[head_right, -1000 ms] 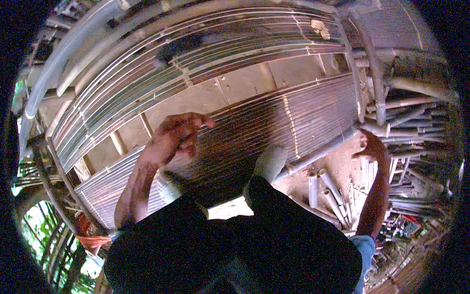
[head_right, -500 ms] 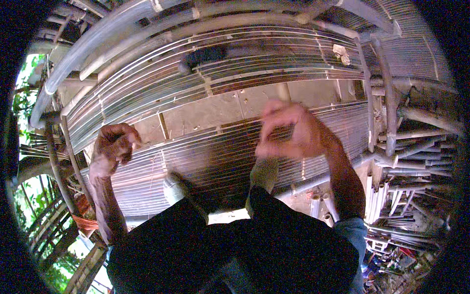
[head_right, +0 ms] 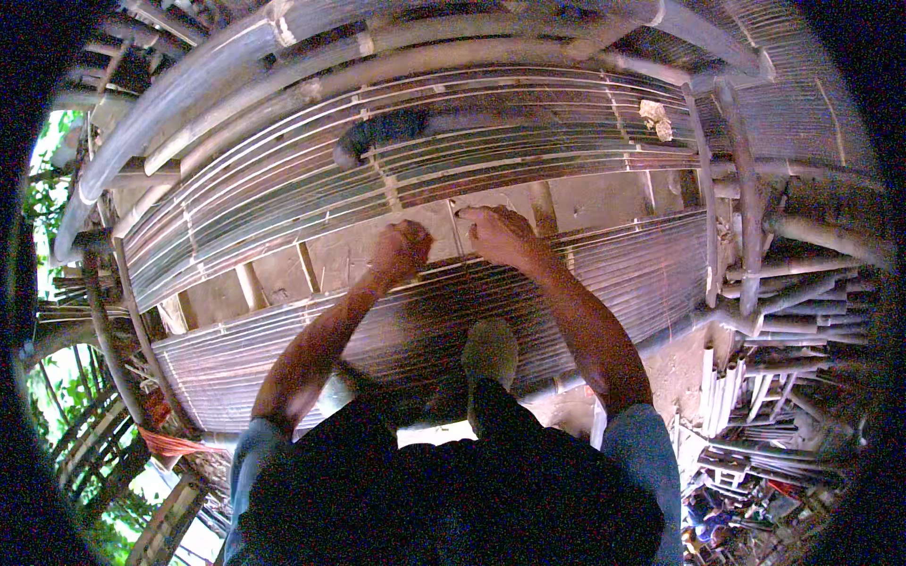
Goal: The person weaves thin strips through a bamboo frame using a string, tying knots and tightening the weave by hand.
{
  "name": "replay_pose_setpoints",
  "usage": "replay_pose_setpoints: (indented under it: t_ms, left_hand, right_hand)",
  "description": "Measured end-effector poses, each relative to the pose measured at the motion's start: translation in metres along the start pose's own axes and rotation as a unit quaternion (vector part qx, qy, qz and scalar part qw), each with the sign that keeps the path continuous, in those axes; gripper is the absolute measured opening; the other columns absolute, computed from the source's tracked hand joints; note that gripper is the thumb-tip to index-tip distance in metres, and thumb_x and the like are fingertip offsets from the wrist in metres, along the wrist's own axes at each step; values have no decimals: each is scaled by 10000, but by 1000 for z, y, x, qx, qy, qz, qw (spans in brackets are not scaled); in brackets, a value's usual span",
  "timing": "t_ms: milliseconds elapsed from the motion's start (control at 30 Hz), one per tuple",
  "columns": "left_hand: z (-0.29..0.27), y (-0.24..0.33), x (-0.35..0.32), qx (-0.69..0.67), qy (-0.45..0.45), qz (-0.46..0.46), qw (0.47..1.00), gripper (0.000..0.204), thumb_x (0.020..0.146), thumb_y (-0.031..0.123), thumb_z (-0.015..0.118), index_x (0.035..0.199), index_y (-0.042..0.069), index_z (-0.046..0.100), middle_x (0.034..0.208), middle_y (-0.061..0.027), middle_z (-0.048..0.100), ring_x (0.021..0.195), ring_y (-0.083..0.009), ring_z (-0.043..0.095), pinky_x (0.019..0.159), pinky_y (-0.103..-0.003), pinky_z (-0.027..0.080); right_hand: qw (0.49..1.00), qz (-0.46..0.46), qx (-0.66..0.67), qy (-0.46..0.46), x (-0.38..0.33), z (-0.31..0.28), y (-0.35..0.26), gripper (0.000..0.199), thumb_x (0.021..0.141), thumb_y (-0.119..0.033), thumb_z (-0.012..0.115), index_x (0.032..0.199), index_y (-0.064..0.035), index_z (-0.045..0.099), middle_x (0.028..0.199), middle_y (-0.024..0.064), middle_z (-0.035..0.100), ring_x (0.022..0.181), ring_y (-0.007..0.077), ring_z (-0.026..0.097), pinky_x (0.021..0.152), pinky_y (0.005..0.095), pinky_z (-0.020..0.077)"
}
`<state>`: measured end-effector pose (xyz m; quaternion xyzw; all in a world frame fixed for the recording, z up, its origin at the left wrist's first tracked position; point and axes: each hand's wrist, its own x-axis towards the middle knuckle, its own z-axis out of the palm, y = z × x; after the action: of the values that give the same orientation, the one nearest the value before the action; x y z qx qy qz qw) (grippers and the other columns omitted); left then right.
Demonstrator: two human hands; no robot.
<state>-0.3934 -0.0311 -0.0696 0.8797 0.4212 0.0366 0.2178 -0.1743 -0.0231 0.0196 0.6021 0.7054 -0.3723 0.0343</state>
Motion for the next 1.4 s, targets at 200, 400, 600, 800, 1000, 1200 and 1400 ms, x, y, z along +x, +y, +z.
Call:
replay_pose_setpoints:
  t_ms: [200,400,600,800,1000,1200,1400]
  left_hand:
    - [17,27,36,-416,26,-146,897,195,786,147,584,754,-17,686,840,-231,684,719,-377,679,695,-492,553]
    - [-47,46,8,-279,183,-22,942,163,751,134,663,847,2,670,942,-186,668,872,-402,635,790,-482,508]
    - [-90,73,1,-312,195,61,928,247,735,192,751,895,30,654,967,-163,589,992,-351,549,929,-451,438]
    - [-138,25,-48,-123,246,-42,960,124,744,157,754,713,90,655,956,-131,614,960,-312,568,863,-440,483]
    - [-203,-67,-171,-72,293,-206,931,118,780,30,710,880,84,682,953,-103,651,942,-276,634,796,-353,539]
    - [-298,-179,-384,-132,459,-314,820,254,945,178,589,1146,63,693,1110,-112,700,988,-271,679,876,-332,546]
    - [-342,-161,-540,378,237,-510,736,293,961,178,577,1220,58,644,1184,-123,686,1071,-259,662,926,-345,530]
  right_hand:
    - [1000,7,-17,20,8,26,17,227,872,-187,573,1038,-60,661,1000,251,672,931,438,653,798,516,522]
    - [997,-15,43,57,-32,-15,-15,147,919,-150,586,991,-52,669,1075,211,630,1030,391,615,871,450,497]
    - [964,-152,2,217,-76,-45,-46,136,917,-159,645,1001,-60,688,1310,160,487,1240,308,495,1043,444,416]
    - [896,-155,391,143,-128,-79,-52,176,997,-149,560,906,-4,605,764,50,619,710,163,632,718,318,530]
    - [928,-95,268,242,-155,-93,-30,198,1004,-184,554,879,-38,597,768,36,589,653,115,536,624,273,461]
    - [934,-73,230,262,-156,-110,-23,165,994,-150,540,883,-42,597,766,28,592,646,111,533,637,273,465]
    - [941,-37,206,264,-144,-121,-20,147,986,-126,527,902,-33,605,752,28,585,656,108,530,629,273,451]
